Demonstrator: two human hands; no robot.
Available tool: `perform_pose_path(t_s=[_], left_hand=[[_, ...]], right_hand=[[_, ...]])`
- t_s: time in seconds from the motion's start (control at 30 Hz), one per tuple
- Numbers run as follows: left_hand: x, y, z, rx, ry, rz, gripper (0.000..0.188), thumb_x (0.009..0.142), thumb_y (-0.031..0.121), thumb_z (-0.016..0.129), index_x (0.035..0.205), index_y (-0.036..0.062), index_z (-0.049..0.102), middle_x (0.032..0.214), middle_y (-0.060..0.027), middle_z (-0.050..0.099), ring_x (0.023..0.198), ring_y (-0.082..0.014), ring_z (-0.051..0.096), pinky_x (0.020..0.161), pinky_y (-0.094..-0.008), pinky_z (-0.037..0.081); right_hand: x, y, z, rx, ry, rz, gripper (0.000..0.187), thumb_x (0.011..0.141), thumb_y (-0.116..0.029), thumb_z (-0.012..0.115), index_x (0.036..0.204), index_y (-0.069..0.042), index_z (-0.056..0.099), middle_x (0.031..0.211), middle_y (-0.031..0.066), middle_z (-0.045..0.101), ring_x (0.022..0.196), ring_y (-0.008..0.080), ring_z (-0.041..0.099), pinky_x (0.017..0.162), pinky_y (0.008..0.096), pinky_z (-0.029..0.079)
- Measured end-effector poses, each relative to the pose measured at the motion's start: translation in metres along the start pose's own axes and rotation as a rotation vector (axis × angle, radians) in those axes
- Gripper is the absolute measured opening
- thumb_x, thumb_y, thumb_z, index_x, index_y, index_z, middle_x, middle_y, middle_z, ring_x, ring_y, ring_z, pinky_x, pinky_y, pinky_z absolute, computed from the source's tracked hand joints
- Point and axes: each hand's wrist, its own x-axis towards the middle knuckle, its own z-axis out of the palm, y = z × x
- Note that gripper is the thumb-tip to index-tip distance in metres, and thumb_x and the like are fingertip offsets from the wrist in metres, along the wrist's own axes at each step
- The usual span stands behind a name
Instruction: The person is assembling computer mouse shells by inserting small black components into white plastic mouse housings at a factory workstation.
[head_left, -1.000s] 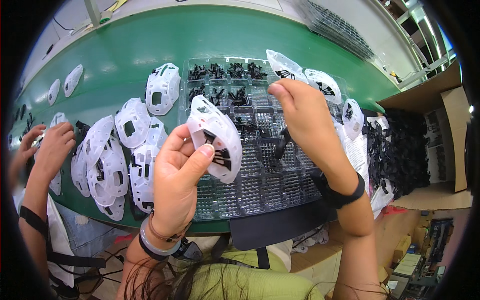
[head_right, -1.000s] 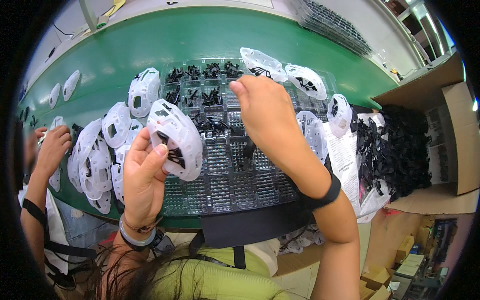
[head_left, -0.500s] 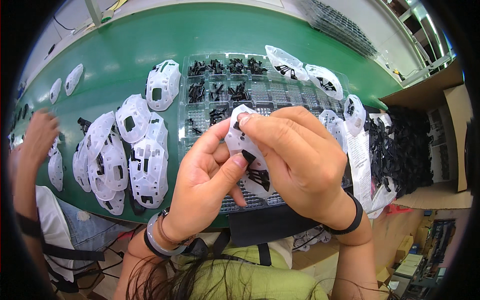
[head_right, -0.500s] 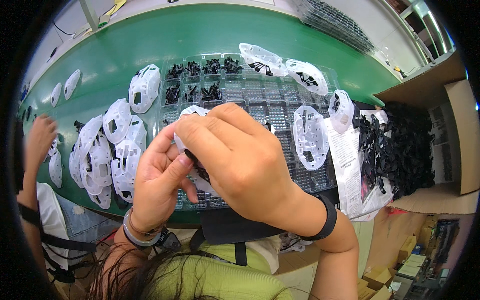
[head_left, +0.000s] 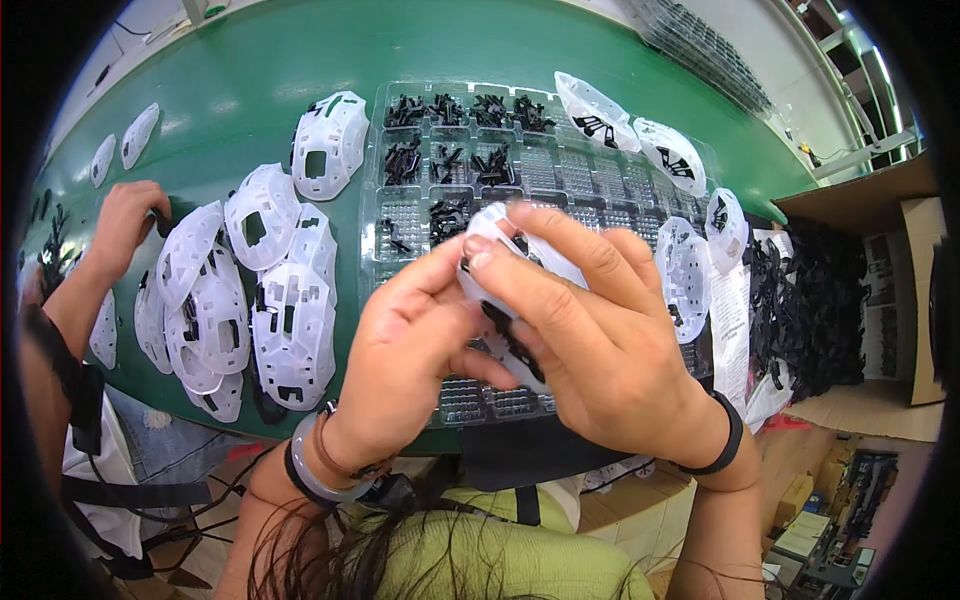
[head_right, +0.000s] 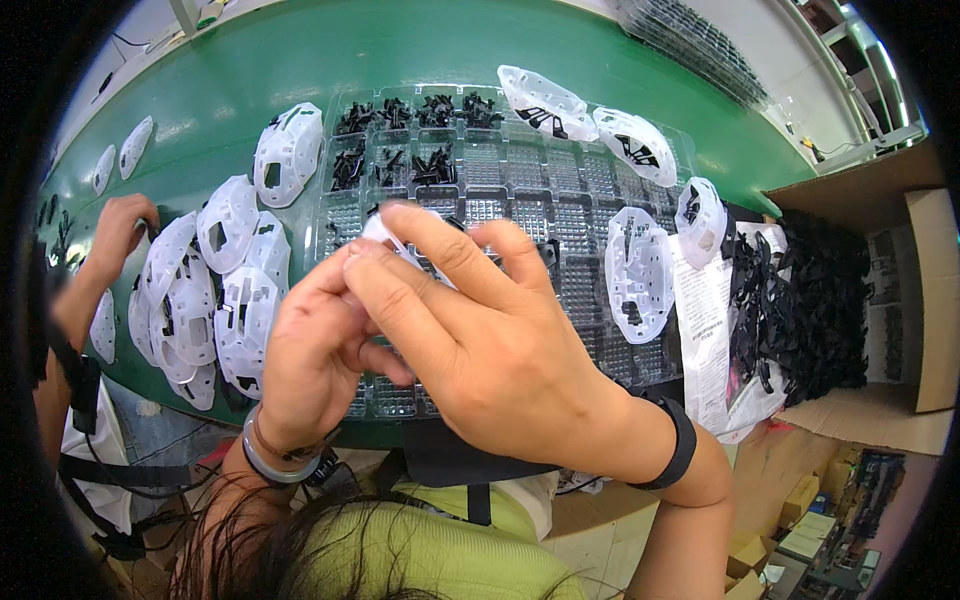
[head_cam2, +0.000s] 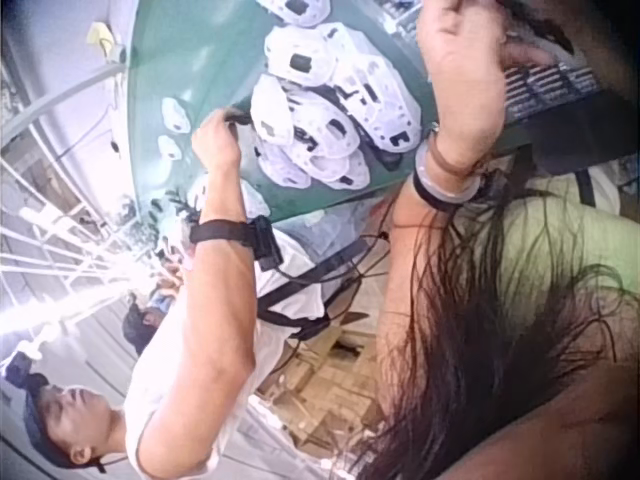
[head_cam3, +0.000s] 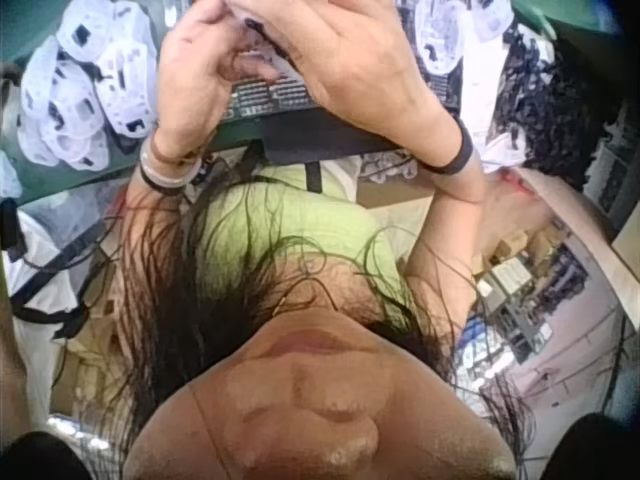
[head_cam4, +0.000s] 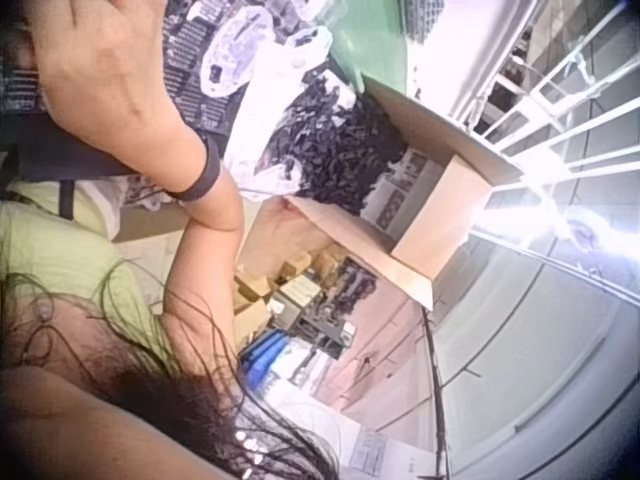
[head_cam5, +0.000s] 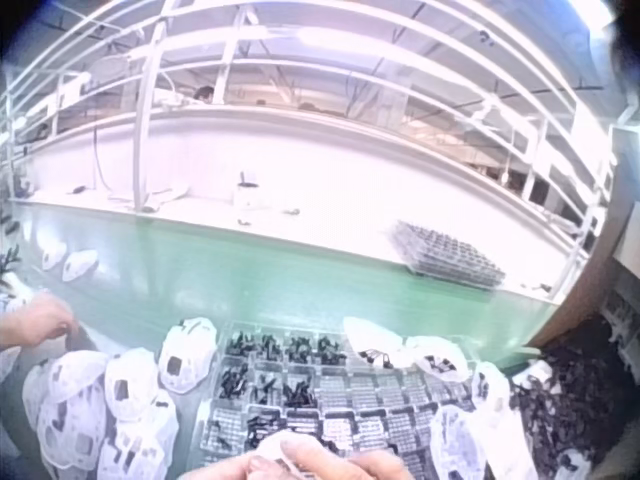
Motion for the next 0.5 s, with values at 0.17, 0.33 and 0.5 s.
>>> perform_pose_path(t_s=[0.17,0.33,0.5], left_hand=[[-0.002,0.006,0.005,0.060,0.036,0.156,0.037,0.088,0.014,0.049,0.121,-0.0010,0.043,0.104,-0.0094,0.056,0.087,-0.0123,0.057,0.059,-0.0232,0.053],[-0.008,0.005,0.013,0.226,0.050,0.276,0.034,0.088,0.013,0.049,0.118,-0.0033,0.045,0.102,-0.0079,0.055,0.078,-0.0098,0.054,0.061,-0.0211,0.049],[-0.026,0.002,0.008,0.269,0.044,0.420,0.032,0.088,0.012,0.047,0.115,-0.0048,0.045,0.100,-0.0081,0.055,0.081,-0.0109,0.053,0.070,-0.0228,0.046]], right_hand=[[-0.016,-0.002,0.006,0.456,0.013,0.166,0.053,0.088,-0.016,0.047,0.131,0.006,0.025,0.133,0.0262,0.031,0.129,0.0326,0.025,0.102,0.0421,0.022],[-0.011,0.001,0.007,1.208,0.005,0.689,0.058,0.088,-0.019,0.050,0.133,0.002,0.021,0.127,0.0150,0.036,0.117,0.0206,0.037,0.098,0.0346,0.029],[-0.009,-0.024,0.015,0.467,0.197,0.394,0.058,0.077,-0.011,0.056,0.125,0.007,0.027,0.112,0.0239,0.039,0.103,0.0338,0.043,0.091,0.0379,0.033]])
